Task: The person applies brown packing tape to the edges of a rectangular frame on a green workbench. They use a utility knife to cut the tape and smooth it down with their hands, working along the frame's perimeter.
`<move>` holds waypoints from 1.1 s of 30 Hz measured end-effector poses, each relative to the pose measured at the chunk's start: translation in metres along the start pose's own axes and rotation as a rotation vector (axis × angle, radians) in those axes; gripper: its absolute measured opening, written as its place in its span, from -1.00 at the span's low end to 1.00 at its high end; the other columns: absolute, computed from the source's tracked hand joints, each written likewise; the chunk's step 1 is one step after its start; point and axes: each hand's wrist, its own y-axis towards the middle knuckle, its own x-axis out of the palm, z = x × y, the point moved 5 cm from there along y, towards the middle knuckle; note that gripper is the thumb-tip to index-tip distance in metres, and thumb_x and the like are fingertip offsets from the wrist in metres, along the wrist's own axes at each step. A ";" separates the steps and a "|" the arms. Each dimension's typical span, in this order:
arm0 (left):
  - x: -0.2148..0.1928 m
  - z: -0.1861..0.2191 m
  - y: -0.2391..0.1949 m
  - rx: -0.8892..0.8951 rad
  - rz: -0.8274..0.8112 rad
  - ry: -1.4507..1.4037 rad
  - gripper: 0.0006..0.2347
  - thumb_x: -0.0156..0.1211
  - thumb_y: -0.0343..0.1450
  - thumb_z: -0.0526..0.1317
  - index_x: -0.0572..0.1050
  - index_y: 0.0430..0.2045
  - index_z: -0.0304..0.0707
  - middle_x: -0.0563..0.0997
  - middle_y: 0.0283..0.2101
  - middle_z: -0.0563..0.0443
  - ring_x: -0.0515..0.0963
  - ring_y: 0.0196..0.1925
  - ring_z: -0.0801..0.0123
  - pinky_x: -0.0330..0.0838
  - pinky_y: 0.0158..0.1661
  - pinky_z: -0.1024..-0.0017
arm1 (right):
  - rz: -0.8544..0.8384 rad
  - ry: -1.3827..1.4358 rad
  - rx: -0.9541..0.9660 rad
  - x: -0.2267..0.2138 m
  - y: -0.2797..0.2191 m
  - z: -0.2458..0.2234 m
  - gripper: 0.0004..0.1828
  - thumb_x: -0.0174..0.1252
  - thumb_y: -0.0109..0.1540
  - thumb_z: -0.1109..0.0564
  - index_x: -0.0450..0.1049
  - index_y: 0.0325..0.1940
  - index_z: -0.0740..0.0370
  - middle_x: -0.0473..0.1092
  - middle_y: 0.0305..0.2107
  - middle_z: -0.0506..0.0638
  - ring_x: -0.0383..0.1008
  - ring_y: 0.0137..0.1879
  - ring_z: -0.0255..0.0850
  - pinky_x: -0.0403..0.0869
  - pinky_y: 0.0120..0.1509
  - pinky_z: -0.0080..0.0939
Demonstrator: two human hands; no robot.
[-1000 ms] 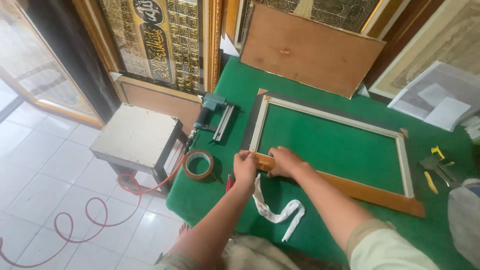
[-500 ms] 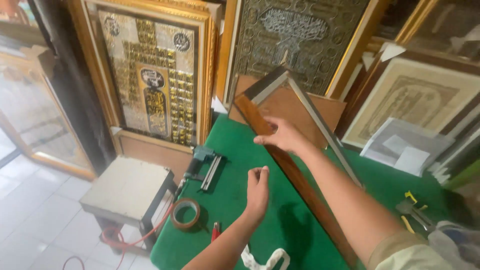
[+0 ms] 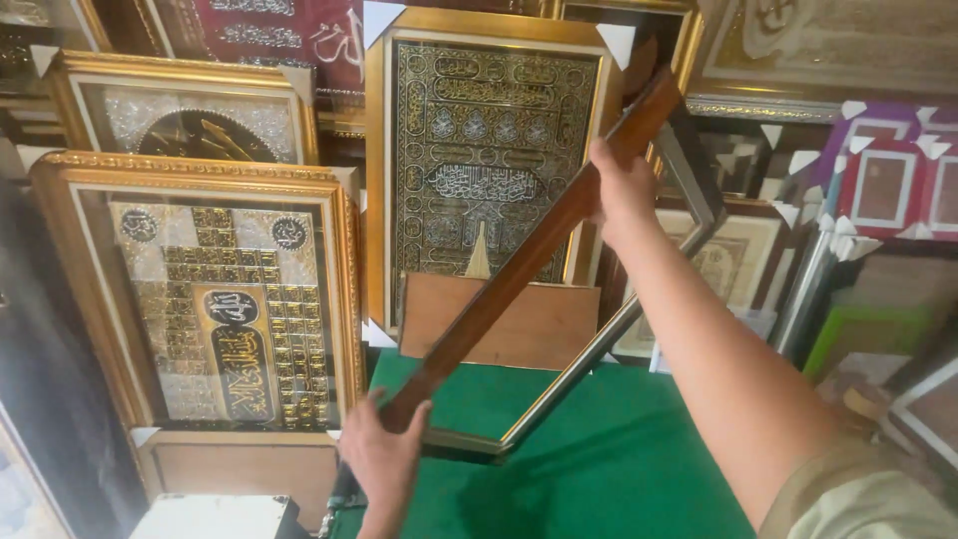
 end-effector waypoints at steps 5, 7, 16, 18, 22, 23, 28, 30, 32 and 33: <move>-0.042 0.031 0.041 -0.686 -0.010 -0.458 0.13 0.69 0.19 0.01 -0.03 0.63 -0.24 0.11 0.67 -0.31 0.15 0.68 -0.20 -0.01 0.61 -0.28 | 0.164 0.064 0.132 -0.045 -0.010 -0.014 -0.29 0.22 0.38 -0.29 0.24 0.54 -0.05 0.36 0.37 -0.01 0.46 0.45 0.08 0.67 0.38 0.36; -0.003 0.006 0.049 -0.744 -0.082 -0.648 0.09 0.58 0.28 0.04 -0.12 0.64 -0.24 0.13 0.68 -0.30 0.24 0.67 -0.15 0.08 0.62 -0.16 | 0.237 0.085 0.194 -0.065 -0.019 -0.014 -0.19 0.20 0.39 -0.31 0.16 0.65 -0.06 0.24 0.58 0.02 0.30 0.66 0.15 0.56 0.53 0.45; 0.065 -0.013 0.038 -0.592 -0.075 -0.563 -0.43 0.48 0.43 0.35 0.72 0.11 -0.08 0.76 0.08 -0.18 0.71 0.20 0.05 0.52 0.17 0.05 | 0.085 -0.095 0.345 -0.240 0.045 0.095 -0.25 0.12 0.43 -0.57 0.15 0.24 0.07 0.35 -0.09 -0.05 0.54 0.14 -0.05 0.58 0.32 0.61; 0.059 -0.009 0.023 -0.642 -0.108 -0.442 -0.29 0.47 0.39 0.43 0.73 0.16 -0.21 0.74 0.12 -0.39 0.68 0.29 -0.13 0.48 0.25 0.00 | 0.254 -0.973 -0.138 -0.319 0.068 0.131 -0.55 0.20 0.44 -0.37 0.71 0.23 -0.18 0.62 0.11 -0.03 0.54 0.37 0.09 0.48 0.45 0.28; 0.051 0.033 0.012 -0.731 -0.211 -0.402 -0.06 0.56 0.32 0.48 0.63 0.19 -0.63 0.66 0.23 -0.55 0.64 0.33 -0.16 0.38 0.30 -0.10 | 0.257 -1.006 0.127 -0.390 -0.005 0.187 0.27 0.50 0.19 -0.38 0.08 0.82 0.07 0.06 0.63 0.47 0.04 0.72 0.41 0.14 0.74 0.51; 0.041 0.059 0.001 -0.734 -0.330 -0.299 0.04 0.48 0.28 0.54 0.56 0.28 -0.65 0.60 0.35 -0.48 0.54 0.44 -0.13 0.33 0.39 -0.04 | 0.220 -0.981 0.253 -0.420 0.000 0.227 0.23 0.46 0.23 -0.47 0.09 0.81 0.00 0.11 0.62 0.39 0.10 0.71 0.33 0.19 0.68 0.55; 0.098 0.040 -0.029 -0.744 -0.571 0.050 0.15 0.26 0.27 0.68 0.52 0.38 -0.61 0.54 0.48 -0.33 0.47 0.55 -0.10 0.33 0.49 0.01 | 0.127 -0.949 0.525 -0.498 -0.031 0.336 0.35 0.34 0.21 -0.62 0.14 0.78 0.31 0.21 0.61 0.36 0.16 0.71 0.26 0.17 0.77 0.33; 0.141 -0.004 -0.039 -0.696 -0.512 0.055 0.06 0.45 0.23 0.61 0.57 0.35 -0.46 0.65 0.33 -0.40 0.58 0.42 -0.28 0.42 0.38 -0.14 | 0.131 -0.877 0.559 -0.530 -0.026 0.395 0.08 0.50 0.18 -0.52 0.49 0.56 0.20 0.49 0.39 0.23 0.40 0.56 0.22 0.42 0.59 0.35; 0.193 -0.076 -0.054 -0.670 -0.505 0.133 -0.01 0.49 0.22 0.57 0.61 0.33 -0.32 0.69 0.27 -0.35 0.63 0.36 -0.26 0.49 0.30 -0.16 | 0.115 -0.833 0.584 -0.549 -0.039 0.428 0.02 0.52 0.18 -0.46 0.55 0.48 0.28 0.52 0.34 0.32 0.42 0.53 0.30 0.44 0.55 0.39; 0.217 -0.112 -0.060 -0.629 -0.499 0.197 -0.07 0.54 0.20 0.53 0.64 0.31 -0.19 0.74 0.20 -0.30 0.68 0.30 -0.25 0.56 0.21 -0.19 | 0.112 -0.784 0.595 -0.557 -0.046 0.443 -0.04 0.54 0.17 -0.40 0.61 0.40 0.36 0.55 0.29 0.41 0.45 0.50 0.38 0.45 0.52 0.43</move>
